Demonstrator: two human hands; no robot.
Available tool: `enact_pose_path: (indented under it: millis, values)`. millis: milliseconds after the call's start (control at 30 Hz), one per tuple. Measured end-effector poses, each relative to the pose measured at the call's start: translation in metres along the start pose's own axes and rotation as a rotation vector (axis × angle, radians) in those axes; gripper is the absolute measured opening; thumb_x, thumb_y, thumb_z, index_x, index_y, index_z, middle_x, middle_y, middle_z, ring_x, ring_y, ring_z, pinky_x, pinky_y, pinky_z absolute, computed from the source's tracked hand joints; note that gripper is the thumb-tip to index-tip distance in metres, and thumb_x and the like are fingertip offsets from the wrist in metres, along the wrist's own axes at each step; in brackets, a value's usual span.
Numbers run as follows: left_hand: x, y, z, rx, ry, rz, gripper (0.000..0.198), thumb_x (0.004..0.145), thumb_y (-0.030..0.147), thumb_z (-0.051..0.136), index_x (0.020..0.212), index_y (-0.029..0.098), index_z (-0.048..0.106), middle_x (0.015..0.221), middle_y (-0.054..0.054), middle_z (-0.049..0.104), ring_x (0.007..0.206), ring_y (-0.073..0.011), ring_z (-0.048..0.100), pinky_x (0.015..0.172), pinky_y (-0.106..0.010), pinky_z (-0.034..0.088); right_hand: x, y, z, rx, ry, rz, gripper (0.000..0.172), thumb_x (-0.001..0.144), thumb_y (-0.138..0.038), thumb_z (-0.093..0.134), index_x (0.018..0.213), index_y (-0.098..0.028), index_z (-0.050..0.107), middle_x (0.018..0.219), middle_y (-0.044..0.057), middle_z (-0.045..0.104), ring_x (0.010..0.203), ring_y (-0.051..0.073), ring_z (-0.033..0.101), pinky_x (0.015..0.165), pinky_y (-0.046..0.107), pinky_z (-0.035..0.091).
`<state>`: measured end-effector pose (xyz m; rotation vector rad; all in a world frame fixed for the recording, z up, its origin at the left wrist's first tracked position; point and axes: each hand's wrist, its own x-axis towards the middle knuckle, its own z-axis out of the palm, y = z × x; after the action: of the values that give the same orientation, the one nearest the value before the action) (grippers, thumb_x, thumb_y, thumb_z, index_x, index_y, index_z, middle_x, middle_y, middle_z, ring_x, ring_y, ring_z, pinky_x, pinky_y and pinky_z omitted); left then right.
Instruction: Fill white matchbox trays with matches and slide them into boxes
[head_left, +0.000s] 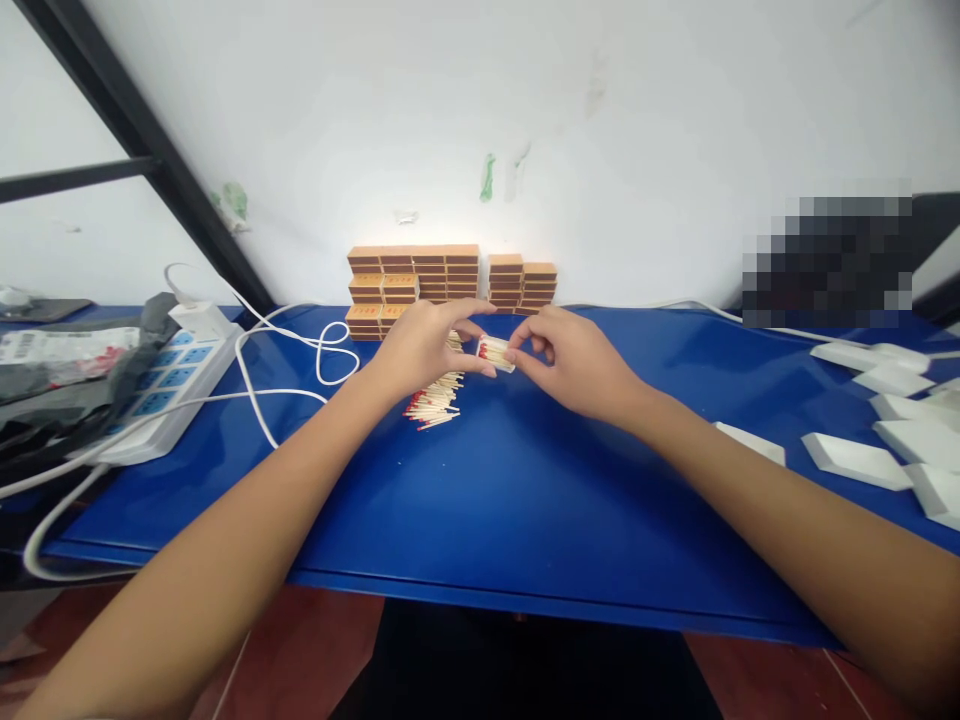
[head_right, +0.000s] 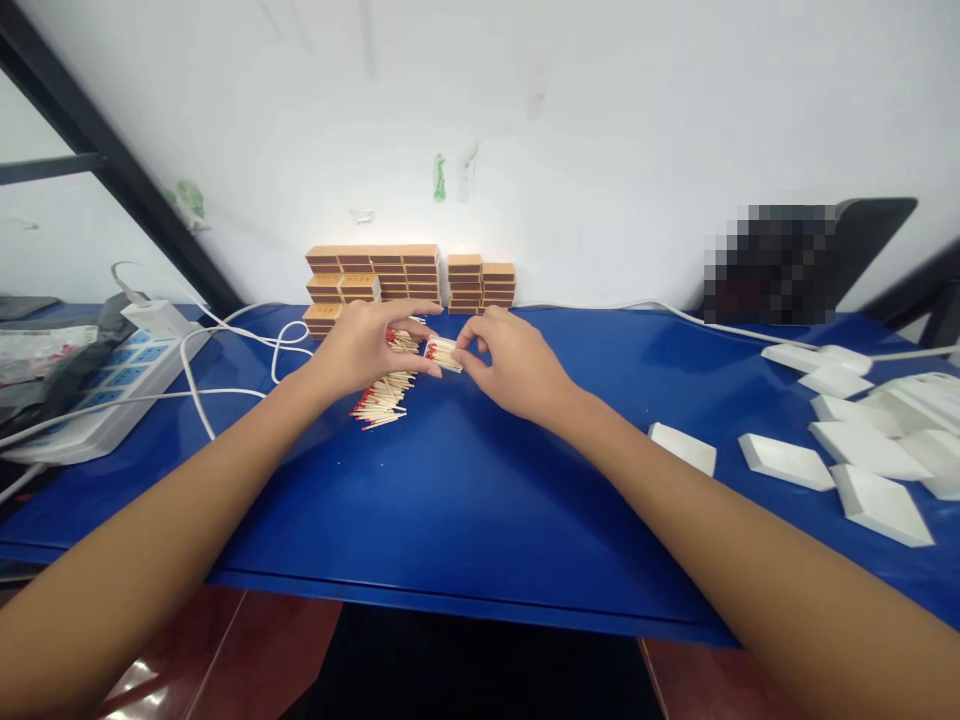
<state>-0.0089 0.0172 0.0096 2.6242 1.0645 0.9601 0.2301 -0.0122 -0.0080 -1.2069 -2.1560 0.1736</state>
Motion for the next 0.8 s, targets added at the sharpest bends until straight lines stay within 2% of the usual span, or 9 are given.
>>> enact_pose_path:
  millis: [133, 267, 467, 600, 800]
  values:
    - [0.0, -0.002, -0.001, -0.003, -0.012, -0.017, 0.076, 0.068, 0.045, 0.101, 0.134, 0.023, 0.071, 0.103, -0.005, 0.084, 0.102, -0.0288, 0.081, 0.093, -0.036, 0.058, -0.002, -0.006, -0.001, 0.001, 0.026, -0.009, 0.005, 0.093, -0.023, 0.067, 0.092, -0.02, 0.071, 0.084, 0.003, 0.06, 0.073, 0.018, 0.052, 0.07, 0.032, 0.038]
    - [0.0, -0.004, -0.002, -0.004, -0.009, -0.034, 0.068, 0.074, 0.047, 0.097, 0.132, 0.023, 0.072, 0.103, -0.006, 0.084, 0.102, -0.0295, 0.081, 0.092, -0.037, 0.058, -0.007, -0.021, 0.002, 0.064, 0.043, -0.065, 0.007, 0.096, -0.021, 0.063, 0.092, -0.02, 0.069, 0.084, 0.002, 0.059, 0.073, 0.017, 0.052, 0.07, 0.031, 0.039]
    - [0.0, -0.009, -0.005, 0.064, 0.004, -0.026, 0.059, 0.08, 0.034, 0.094, 0.134, 0.022, 0.071, 0.109, -0.007, 0.084, 0.102, -0.0272, 0.081, 0.09, -0.035, 0.06, -0.019, -0.047, 0.02, 0.125, -0.174, -0.146, 0.003, 0.096, -0.022, 0.069, 0.096, -0.02, 0.071, 0.093, 0.003, 0.062, 0.075, 0.015, 0.055, 0.072, 0.03, 0.041]
    - [0.0, -0.011, -0.005, 0.089, -0.009, -0.022, 0.066, 0.077, 0.034, 0.097, 0.137, 0.023, 0.07, 0.113, -0.007, 0.083, 0.104, -0.0275, 0.081, 0.09, -0.035, 0.06, -0.022, -0.059, 0.03, 0.136, -0.313, -0.105, 0.005, 0.099, -0.023, 0.069, 0.099, -0.019, 0.071, 0.103, 0.005, 0.064, 0.078, 0.016, 0.057, 0.072, 0.031, 0.043]
    - [0.001, -0.012, -0.003, 0.099, -0.011, -0.017, 0.07, 0.075, 0.036, 0.098, 0.137, 0.021, 0.07, 0.11, -0.006, 0.084, 0.104, -0.028, 0.081, 0.091, -0.036, 0.059, -0.02, -0.064, 0.029, 0.103, -0.398, -0.033, 0.009, 0.103, -0.017, 0.063, 0.097, -0.018, 0.069, 0.102, 0.005, 0.063, 0.079, 0.016, 0.059, 0.076, 0.032, 0.045]
